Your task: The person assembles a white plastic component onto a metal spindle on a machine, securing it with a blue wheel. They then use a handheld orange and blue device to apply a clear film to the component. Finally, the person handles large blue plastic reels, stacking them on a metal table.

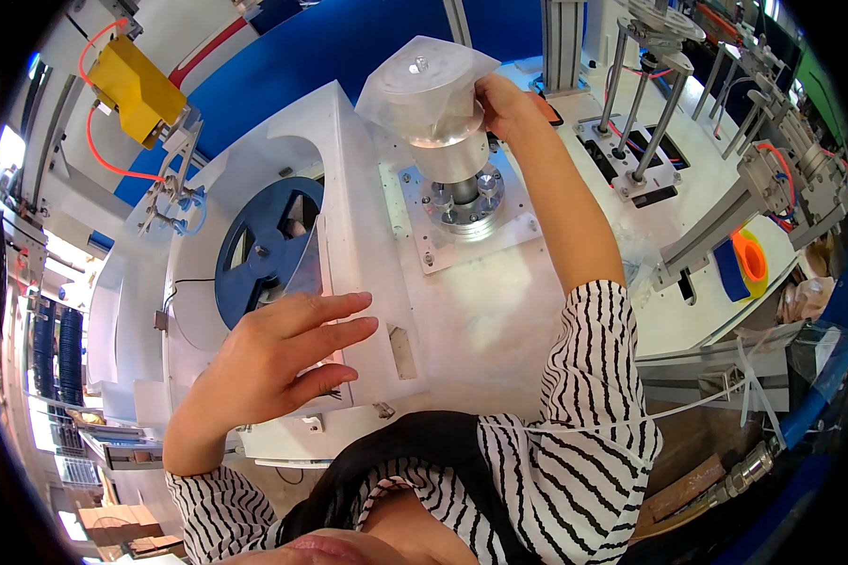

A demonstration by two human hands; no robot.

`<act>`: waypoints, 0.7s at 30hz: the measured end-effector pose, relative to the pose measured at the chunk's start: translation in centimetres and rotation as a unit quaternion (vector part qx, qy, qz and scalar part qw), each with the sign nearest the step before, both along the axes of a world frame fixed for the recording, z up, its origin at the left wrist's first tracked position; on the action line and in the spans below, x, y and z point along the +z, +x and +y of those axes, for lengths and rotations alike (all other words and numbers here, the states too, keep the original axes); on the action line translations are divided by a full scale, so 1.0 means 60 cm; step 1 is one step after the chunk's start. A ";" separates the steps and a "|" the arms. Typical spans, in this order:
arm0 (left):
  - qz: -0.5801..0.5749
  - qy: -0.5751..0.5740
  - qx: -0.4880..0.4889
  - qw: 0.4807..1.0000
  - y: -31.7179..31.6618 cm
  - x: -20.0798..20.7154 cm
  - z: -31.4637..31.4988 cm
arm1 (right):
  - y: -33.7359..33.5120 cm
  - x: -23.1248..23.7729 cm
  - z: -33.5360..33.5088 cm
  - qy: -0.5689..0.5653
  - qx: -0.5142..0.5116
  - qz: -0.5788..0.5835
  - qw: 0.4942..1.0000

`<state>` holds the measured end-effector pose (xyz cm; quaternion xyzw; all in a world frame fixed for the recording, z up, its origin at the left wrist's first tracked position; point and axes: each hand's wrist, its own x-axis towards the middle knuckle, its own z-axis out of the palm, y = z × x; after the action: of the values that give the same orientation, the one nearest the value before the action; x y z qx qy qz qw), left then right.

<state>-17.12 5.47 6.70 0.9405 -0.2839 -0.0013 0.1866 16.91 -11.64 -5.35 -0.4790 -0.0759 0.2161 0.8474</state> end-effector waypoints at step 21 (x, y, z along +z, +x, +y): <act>0.000 -0.001 -0.008 1.000 -0.011 -0.003 0.003 | -0.007 -0.044 -0.013 -0.006 -0.092 -0.107 0.990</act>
<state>-17.77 5.64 6.54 0.9380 -0.2915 -0.0021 0.1878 16.48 -12.40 -7.98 -0.5093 -0.1203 0.0858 0.8478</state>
